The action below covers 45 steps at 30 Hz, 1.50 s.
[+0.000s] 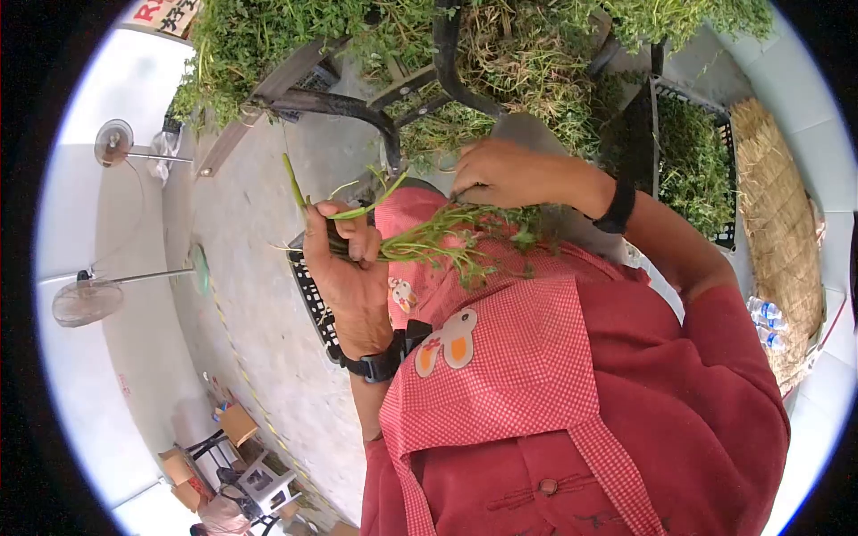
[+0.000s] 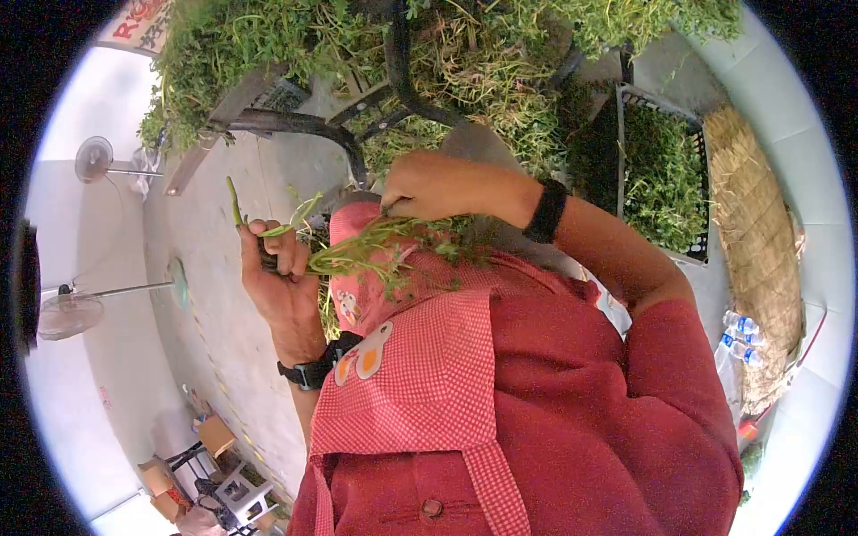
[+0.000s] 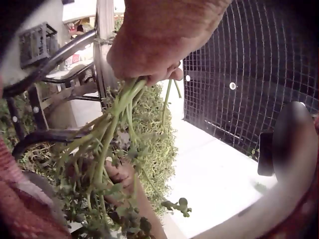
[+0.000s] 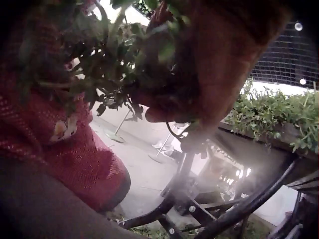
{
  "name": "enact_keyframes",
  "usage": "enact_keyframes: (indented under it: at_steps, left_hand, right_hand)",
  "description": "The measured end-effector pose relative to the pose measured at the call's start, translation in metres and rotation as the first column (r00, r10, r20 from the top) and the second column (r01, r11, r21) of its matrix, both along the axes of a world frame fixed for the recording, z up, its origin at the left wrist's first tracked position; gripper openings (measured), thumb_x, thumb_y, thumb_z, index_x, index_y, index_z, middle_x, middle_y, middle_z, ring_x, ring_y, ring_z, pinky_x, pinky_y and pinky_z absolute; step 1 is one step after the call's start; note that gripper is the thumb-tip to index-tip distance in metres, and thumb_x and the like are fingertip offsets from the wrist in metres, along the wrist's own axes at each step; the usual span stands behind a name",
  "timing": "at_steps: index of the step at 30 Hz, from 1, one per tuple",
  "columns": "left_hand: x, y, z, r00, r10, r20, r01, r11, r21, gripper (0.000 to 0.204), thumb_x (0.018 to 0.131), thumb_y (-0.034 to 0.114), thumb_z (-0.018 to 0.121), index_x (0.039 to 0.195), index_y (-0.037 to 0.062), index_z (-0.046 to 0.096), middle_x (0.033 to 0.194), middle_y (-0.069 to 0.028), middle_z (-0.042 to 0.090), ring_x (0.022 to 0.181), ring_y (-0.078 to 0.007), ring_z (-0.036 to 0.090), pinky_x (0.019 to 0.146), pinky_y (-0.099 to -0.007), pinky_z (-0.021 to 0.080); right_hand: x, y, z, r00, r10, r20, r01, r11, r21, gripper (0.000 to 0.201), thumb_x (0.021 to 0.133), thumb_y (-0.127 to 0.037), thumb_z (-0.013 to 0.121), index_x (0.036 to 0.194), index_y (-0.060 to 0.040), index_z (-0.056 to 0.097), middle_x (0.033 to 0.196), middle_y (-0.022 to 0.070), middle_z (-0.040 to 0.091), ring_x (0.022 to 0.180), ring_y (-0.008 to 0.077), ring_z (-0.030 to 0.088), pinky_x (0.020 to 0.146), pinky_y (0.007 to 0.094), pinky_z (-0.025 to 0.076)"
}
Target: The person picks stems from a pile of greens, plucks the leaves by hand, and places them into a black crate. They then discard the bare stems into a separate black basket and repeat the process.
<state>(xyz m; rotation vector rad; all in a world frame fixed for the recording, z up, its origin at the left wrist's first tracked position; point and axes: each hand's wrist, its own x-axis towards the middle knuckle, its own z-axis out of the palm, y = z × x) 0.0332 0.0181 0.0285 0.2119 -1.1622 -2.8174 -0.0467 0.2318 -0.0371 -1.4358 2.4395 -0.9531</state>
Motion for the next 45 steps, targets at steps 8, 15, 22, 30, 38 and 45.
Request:
enact_keyframes:
  at_steps: [8, 15, 22, 30, 38, 45]
  left_hand:
    - [-0.006, 0.014, -0.014, 0.995, -0.083, 0.055, 0.081, 0.996, 0.049, 0.024, 0.094, 0.028, 0.047, 0.085, 0.0073, 0.056, 0.066, 0.0011, 0.045, 0.045, -0.0049, 0.025, 0.038, -0.0195, 0.018]
    - [-0.005, 0.004, -0.001, 0.999, 0.031, 0.036, -0.034, 0.994, 0.100, 0.024, 0.095, 0.026, 0.045, 0.085, 0.0067, 0.055, 0.064, 0.0013, 0.043, 0.043, -0.0047, 0.021, 0.035, -0.0195, 0.015]
    - [-0.010, 0.001, -0.003, 0.991, 0.129, 0.043, -0.132, 0.986, 0.098, 0.021, 0.094, 0.025, 0.047, 0.085, 0.0067, 0.054, 0.064, 0.0000, 0.043, 0.043, -0.0051, 0.022, 0.035, -0.0198, 0.016]
    - [-0.009, 0.005, 0.000, 0.972, 0.225, 0.069, -0.228, 0.973, 0.045, 0.018, 0.094, 0.023, 0.046, 0.085, 0.0080, 0.049, 0.064, 0.0015, 0.044, 0.046, -0.0051, 0.025, 0.036, -0.0202, 0.019]
    - [-0.010, -0.009, 0.001, 0.971, 0.223, 0.088, -0.230, 0.970, 0.075, 0.017, 0.094, 0.022, 0.044, 0.084, 0.0089, 0.049, 0.064, 0.0022, 0.042, 0.043, -0.0050, 0.022, 0.035, -0.0202, 0.018]
    - [-0.014, -0.014, -0.006, 0.966, 0.231, 0.114, -0.242, 0.966, 0.088, 0.021, 0.095, 0.023, 0.044, 0.081, 0.0087, 0.049, 0.063, 0.0014, 0.043, 0.041, -0.0055, 0.021, 0.035, -0.0202, 0.017]
  right_hand:
    - [-0.002, -0.005, -0.007, 0.868, -0.481, -0.123, 0.469, 0.876, -0.115, 0.019, 0.076, -0.019, 0.061, 0.082, -0.0002, 0.064, 0.071, 0.0213, 0.058, 0.057, 0.0317, 0.057, 0.055, 0.0401, 0.045]
    - [-0.037, 0.056, -0.027, 0.510, -0.364, 0.779, 0.841, 0.401, -0.364, 0.032, 0.083, -0.031, 0.059, 0.088, 0.0008, 0.061, 0.060, 0.0053, 0.054, 0.054, 0.0164, 0.056, 0.046, 0.0311, 0.043]
    - [0.028, 0.028, 0.027, 0.947, -0.142, 0.287, 0.243, 0.904, -0.352, 0.037, 0.078, -0.032, 0.064, 0.097, 0.0005, 0.063, 0.067, 0.0134, 0.061, 0.053, 0.0175, 0.052, 0.050, 0.0339, 0.043]
    - [0.050, -0.007, 0.022, 0.901, -0.191, 0.389, 0.278, 0.943, -0.182, 0.035, 0.076, -0.034, 0.066, 0.088, -0.0009, 0.065, 0.062, 0.0194, 0.056, 0.050, 0.0189, 0.049, 0.050, 0.0352, 0.041]
    - [0.049, 0.023, 0.034, 0.680, -0.053, 0.731, 0.357, 0.895, -0.267, 0.028, 0.081, -0.027, 0.063, 0.087, 0.0005, 0.063, 0.062, 0.0044, 0.058, 0.051, 0.0078, 0.043, 0.042, 0.0250, 0.032]
    - [0.039, 0.039, 0.042, 0.437, 0.022, 0.899, 0.455, 0.857, -0.242, 0.023, 0.089, -0.020, 0.054, 0.093, 0.0007, 0.060, 0.076, 0.0035, 0.061, 0.056, 0.0048, 0.048, 0.042, 0.0216, 0.031]
